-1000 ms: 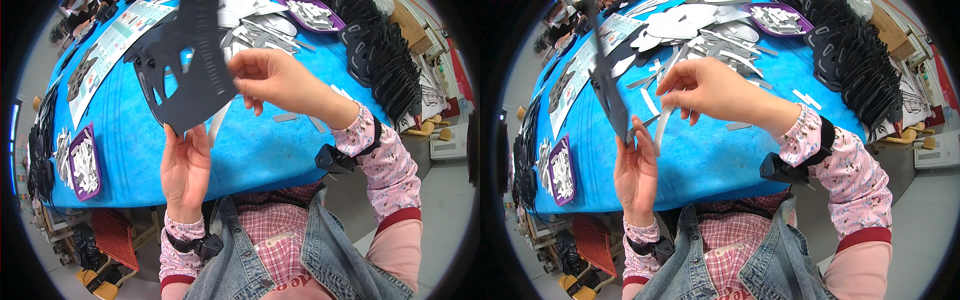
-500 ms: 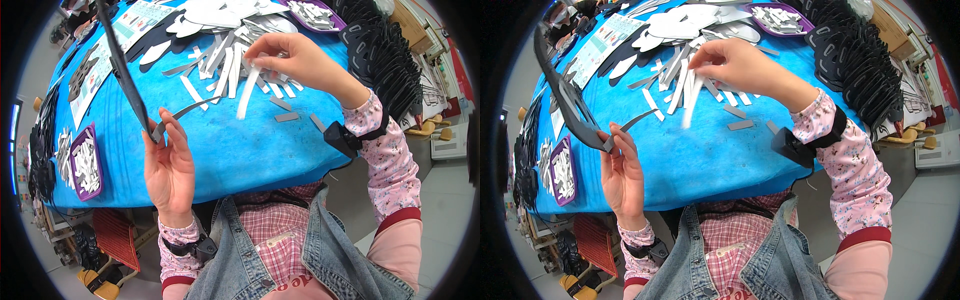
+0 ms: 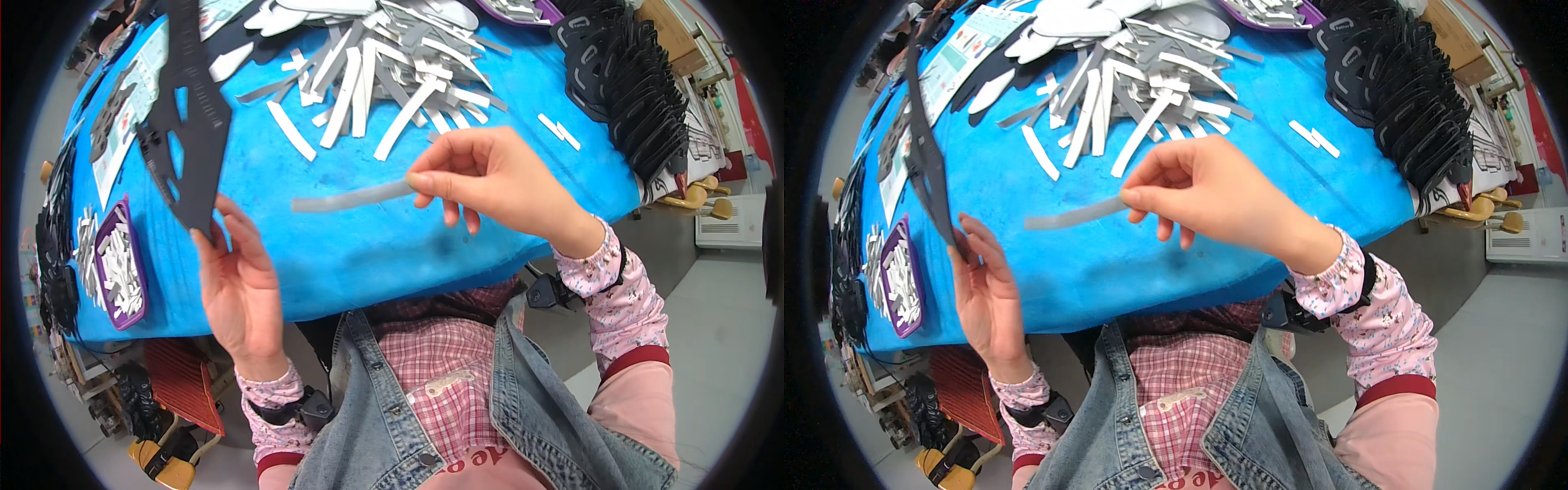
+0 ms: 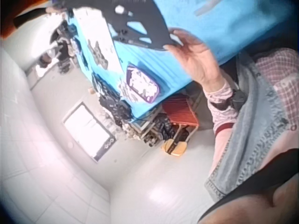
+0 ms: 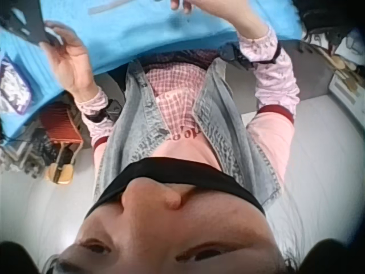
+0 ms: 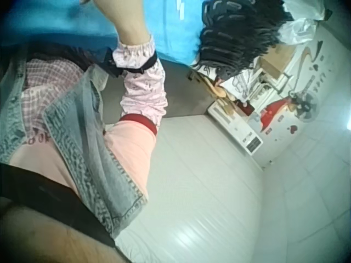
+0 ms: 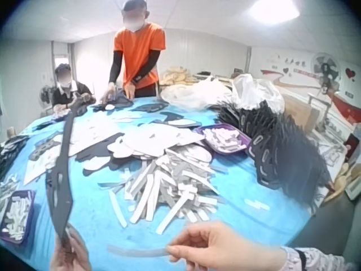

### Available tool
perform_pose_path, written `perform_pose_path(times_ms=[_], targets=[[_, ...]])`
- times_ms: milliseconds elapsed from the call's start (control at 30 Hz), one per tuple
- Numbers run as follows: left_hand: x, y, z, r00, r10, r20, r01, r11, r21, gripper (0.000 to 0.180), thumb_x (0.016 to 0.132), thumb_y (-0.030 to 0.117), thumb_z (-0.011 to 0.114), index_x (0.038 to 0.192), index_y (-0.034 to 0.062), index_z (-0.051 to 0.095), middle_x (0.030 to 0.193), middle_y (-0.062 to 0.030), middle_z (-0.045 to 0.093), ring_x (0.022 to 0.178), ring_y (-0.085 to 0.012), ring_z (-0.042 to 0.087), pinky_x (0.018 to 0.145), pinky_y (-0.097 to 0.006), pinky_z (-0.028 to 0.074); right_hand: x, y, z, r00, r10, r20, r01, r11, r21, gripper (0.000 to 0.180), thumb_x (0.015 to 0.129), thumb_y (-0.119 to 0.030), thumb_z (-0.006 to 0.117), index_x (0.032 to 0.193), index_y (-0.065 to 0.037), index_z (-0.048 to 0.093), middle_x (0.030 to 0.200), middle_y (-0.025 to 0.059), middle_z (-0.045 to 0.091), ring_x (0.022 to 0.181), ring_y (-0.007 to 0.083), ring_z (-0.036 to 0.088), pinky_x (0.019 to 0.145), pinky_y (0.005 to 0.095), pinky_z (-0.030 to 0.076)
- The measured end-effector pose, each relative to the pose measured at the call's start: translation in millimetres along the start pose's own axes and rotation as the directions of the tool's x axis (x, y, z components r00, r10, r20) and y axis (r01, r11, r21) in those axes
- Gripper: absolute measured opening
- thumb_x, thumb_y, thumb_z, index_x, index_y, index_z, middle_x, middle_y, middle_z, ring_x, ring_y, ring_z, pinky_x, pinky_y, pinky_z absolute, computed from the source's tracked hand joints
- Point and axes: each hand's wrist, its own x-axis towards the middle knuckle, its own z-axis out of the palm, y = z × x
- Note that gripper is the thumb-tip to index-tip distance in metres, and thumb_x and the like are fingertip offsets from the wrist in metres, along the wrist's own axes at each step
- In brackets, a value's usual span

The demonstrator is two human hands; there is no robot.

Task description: Manually applying adhesive strips and components to shoe upper templates at a manufacturing table.

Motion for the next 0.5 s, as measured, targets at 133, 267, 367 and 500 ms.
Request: perform_pose_path(times_ms=[133, 267, 367, 500], targets=[[-13, -11, -5, 0.998, -0.032, -0.052, 0.043, 0.973, 0.228, 0.03, 0.098, 0.02, 0.044, 0.114, -0.0027, 0.052, 0.121, -0.016, 0.052, 0.119, -0.0258, 0.048, 0.102, -0.036, 0.044, -14, 22, 5, 0.996, 0.093, -0.012, -0.093, 0.995, 0.027, 0.019, 0.088, -0.013, 0.061, 0.096, 0.004, 0.061, 0.081, 0.0086, 0.066, 0.058, 0.0084, 0.058, 0.046, 0.0209, 0.047], [-14, -45, -5, 0.97, -0.027, -0.241, 0.112, 0.932, 0.345, 0.029, 0.098, 0.027, 0.046, 0.115, 0.0046, 0.055, 0.109, -0.0091, 0.055, 0.096, -0.0163, 0.048, 0.075, -0.028, 0.044, -24, 25, 12, 0.997, 0.044, -0.07, -0.045, 0.999, -0.017, 0.016, 0.088, -0.012, 0.061, 0.095, 0.003, 0.061, 0.08, 0.0076, 0.065, 0.059, 0.0077, 0.058, 0.046, 0.0199, 0.047], [-16, -34, -9, 0.981, -0.013, -0.193, 0.09, 0.915, 0.394, 0.031, 0.098, 0.023, 0.045, 0.123, 0.0058, 0.051, 0.135, -0.0135, 0.038, 0.098, -0.0143, 0.048, 0.076, -0.023, 0.043, -32, 23, 16, 0.974, -0.061, -0.216, 0.076, 0.995, 0.063, 0.014, 0.088, -0.01, 0.061, 0.094, 0.002, 0.061, 0.08, 0.0061, 0.065, 0.061, 0.0069, 0.058, 0.046, 0.019, 0.046], [-22, -44, -8, 0.972, -0.005, -0.237, 0.087, 0.938, 0.336, 0.034, 0.098, 0.022, 0.045, 0.127, 0.0065, 0.049, 0.143, -0.0159, 0.03, 0.096, -0.0152, 0.049, 0.074, -0.024, 0.045, -34, 22, 28, 0.92, -0.249, -0.301, 0.249, 0.968, -0.039, 0.014, 0.085, -0.008, 0.063, 0.097, 0.0, 0.062, 0.079, 0.0049, 0.065, 0.063, 0.0066, 0.059, 0.048, 0.0196, 0.046]])
